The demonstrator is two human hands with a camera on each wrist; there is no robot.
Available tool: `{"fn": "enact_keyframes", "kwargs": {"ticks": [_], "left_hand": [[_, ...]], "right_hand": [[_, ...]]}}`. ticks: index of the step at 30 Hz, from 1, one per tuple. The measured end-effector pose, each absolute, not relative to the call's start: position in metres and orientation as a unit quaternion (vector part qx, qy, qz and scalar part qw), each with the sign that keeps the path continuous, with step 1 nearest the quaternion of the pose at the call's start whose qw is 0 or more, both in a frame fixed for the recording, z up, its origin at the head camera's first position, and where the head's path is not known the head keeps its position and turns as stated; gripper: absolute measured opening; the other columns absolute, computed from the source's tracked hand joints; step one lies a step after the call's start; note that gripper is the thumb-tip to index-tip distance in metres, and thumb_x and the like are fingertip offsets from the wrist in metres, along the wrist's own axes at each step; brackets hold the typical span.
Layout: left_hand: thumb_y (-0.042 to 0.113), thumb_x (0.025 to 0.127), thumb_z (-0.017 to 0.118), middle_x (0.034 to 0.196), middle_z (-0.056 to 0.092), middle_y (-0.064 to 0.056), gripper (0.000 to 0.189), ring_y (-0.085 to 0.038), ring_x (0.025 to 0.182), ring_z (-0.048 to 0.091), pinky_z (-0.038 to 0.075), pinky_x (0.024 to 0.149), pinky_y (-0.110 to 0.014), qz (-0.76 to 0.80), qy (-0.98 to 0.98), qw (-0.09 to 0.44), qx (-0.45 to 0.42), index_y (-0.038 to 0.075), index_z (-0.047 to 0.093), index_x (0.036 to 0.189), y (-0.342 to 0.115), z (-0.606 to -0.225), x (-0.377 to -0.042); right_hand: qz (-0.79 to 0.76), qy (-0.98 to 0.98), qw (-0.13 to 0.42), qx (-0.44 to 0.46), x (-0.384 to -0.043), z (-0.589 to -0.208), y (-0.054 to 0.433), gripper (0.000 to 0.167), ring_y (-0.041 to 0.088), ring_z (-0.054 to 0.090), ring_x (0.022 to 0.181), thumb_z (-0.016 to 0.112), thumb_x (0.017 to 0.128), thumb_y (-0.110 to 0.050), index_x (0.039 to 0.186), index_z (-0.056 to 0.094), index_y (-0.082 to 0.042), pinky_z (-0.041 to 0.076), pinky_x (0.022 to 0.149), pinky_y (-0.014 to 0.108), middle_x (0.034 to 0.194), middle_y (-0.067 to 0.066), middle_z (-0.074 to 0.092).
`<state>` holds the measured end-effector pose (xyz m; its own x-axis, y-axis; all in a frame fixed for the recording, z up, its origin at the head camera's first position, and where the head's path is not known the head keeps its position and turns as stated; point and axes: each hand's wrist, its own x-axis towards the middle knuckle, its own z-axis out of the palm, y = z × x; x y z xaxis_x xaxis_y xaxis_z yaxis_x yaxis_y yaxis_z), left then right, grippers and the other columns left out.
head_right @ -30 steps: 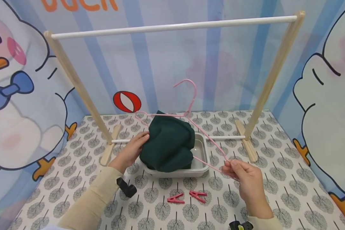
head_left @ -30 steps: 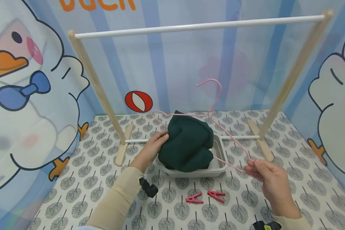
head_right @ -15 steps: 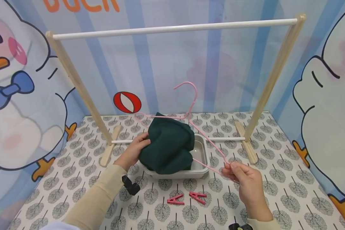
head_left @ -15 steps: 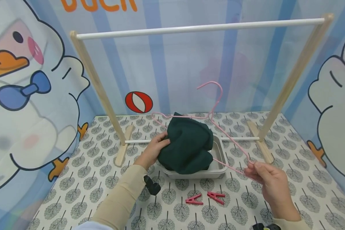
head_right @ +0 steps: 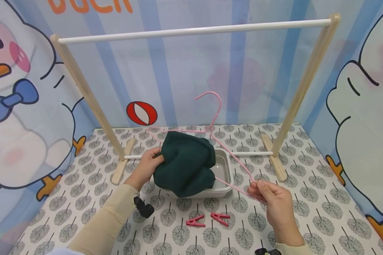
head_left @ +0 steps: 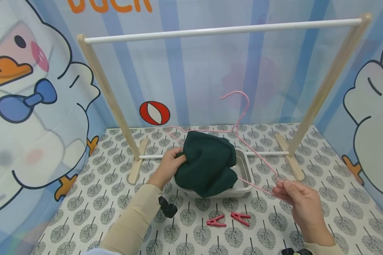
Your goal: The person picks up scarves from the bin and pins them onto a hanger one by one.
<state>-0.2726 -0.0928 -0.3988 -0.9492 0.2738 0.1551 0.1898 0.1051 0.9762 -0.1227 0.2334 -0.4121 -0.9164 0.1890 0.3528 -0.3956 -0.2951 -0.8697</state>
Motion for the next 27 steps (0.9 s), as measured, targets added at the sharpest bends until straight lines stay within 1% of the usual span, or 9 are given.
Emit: {"fn": "enact_keyframes", "kwargs": {"ticks": [2, 5, 8, 10, 14, 17, 22, 24, 27], "left_hand": [[0.010, 0.090, 0.057, 0.073, 0.056, 0.002, 0.014, -0.012, 0.069, 0.053, 0.046, 0.062, -0.025, 0.678, 0.720, 0.017, 0.148, 0.007, 0.059, 0.077, -0.088, -0.393, -0.270], [0.010, 0.092, 0.056, 0.074, 0.058, 0.003, 0.014, -0.009, 0.065, 0.056, 0.048, 0.059, -0.023, 0.733, 0.666, -0.003, 0.141, 0.012, 0.060, 0.078, -0.080, -0.383, -0.266], [0.012, 0.093, 0.054, 0.069, 0.058, 0.003, 0.014, -0.009, 0.058, 0.057, 0.048, 0.054, -0.023, 0.778, 0.614, -0.014, 0.128, 0.011, 0.060, 0.080, -0.073, -0.375, -0.264], [0.015, 0.094, 0.054, 0.067, 0.057, 0.003, 0.014, -0.008, 0.056, 0.057, 0.048, 0.053, -0.022, 0.794, 0.599, -0.023, 0.102, 0.011, 0.059, 0.081, -0.069, -0.372, -0.264], [0.020, 0.094, 0.055, 0.067, 0.054, 0.004, 0.017, -0.008, 0.058, 0.055, 0.047, 0.055, -0.022, 0.804, 0.591, -0.059, 0.032, 0.012, 0.057, 0.079, -0.063, -0.370, -0.267], [0.021, 0.094, 0.056, 0.066, 0.050, 0.003, 0.020, -0.009, 0.058, 0.051, 0.044, 0.054, -0.022, 0.803, 0.591, -0.084, -0.002, 0.012, 0.054, 0.077, -0.062, -0.371, -0.270], [0.022, 0.095, 0.053, 0.075, 0.051, 0.001, 0.017, -0.010, 0.066, 0.052, 0.045, 0.059, -0.024, 0.771, 0.629, -0.094, -0.030, 0.009, 0.056, 0.086, -0.065, -0.371, -0.275], [0.023, 0.096, 0.052, 0.082, 0.051, -0.001, 0.018, -0.012, 0.070, 0.052, 0.045, 0.063, -0.025, 0.748, 0.654, -0.096, -0.056, 0.006, 0.056, 0.090, -0.068, -0.371, -0.278], [0.025, 0.095, 0.053, 0.089, 0.050, -0.005, 0.020, -0.016, 0.076, 0.049, 0.043, 0.066, -0.029, 0.706, 0.693, -0.108, -0.102, 0.005, 0.056, 0.092, -0.074, -0.371, -0.283]], "right_hand": [[0.801, -0.564, 0.181, 0.091, -0.123, -0.413, 0.233, 0.029, 0.012, 0.070, 0.072, 0.046, 0.094, 0.004, 0.088, 0.072, -0.007, 0.054, 0.068, 0.026, 0.081, 0.004, 0.072], [0.805, -0.560, 0.174, 0.091, -0.123, -0.415, 0.233, 0.029, 0.012, 0.070, 0.072, 0.046, 0.094, 0.004, 0.088, 0.072, -0.007, 0.054, 0.069, 0.026, 0.081, 0.005, 0.072], [0.810, -0.551, 0.173, 0.099, -0.124, -0.418, 0.232, 0.031, 0.012, 0.070, 0.073, 0.043, 0.094, 0.007, 0.087, 0.072, -0.005, 0.055, 0.069, 0.026, 0.080, 0.006, 0.072], [0.816, -0.541, 0.169, 0.112, -0.124, -0.421, 0.232, 0.033, 0.013, 0.070, 0.073, 0.042, 0.094, 0.009, 0.088, 0.071, -0.003, 0.055, 0.069, 0.027, 0.080, 0.007, 0.072], [0.820, -0.536, 0.152, 0.134, -0.124, -0.423, 0.232, 0.034, 0.013, 0.070, 0.074, 0.040, 0.094, 0.010, 0.089, 0.071, -0.003, 0.055, 0.068, 0.027, 0.080, 0.007, 0.072], [0.818, -0.539, 0.135, 0.145, -0.123, -0.423, 0.232, 0.036, 0.013, 0.070, 0.075, 0.038, 0.095, 0.010, 0.090, 0.071, -0.004, 0.055, 0.069, 0.027, 0.081, 0.007, 0.072], [0.818, -0.541, 0.125, 0.152, -0.122, -0.422, 0.232, 0.038, 0.013, 0.070, 0.076, 0.037, 0.095, 0.011, 0.091, 0.072, -0.004, 0.055, 0.069, 0.027, 0.082, 0.007, 0.072], [0.814, -0.544, 0.134, 0.153, -0.122, -0.420, 0.232, 0.039, 0.013, 0.070, 0.075, 0.036, 0.094, 0.013, 0.091, 0.072, -0.004, 0.055, 0.069, 0.027, 0.081, 0.006, 0.072], [0.807, -0.549, 0.147, 0.158, -0.122, -0.418, 0.233, 0.040, 0.014, 0.070, 0.074, 0.036, 0.093, 0.014, 0.090, 0.071, -0.004, 0.055, 0.068, 0.026, 0.081, 0.006, 0.072]]}}
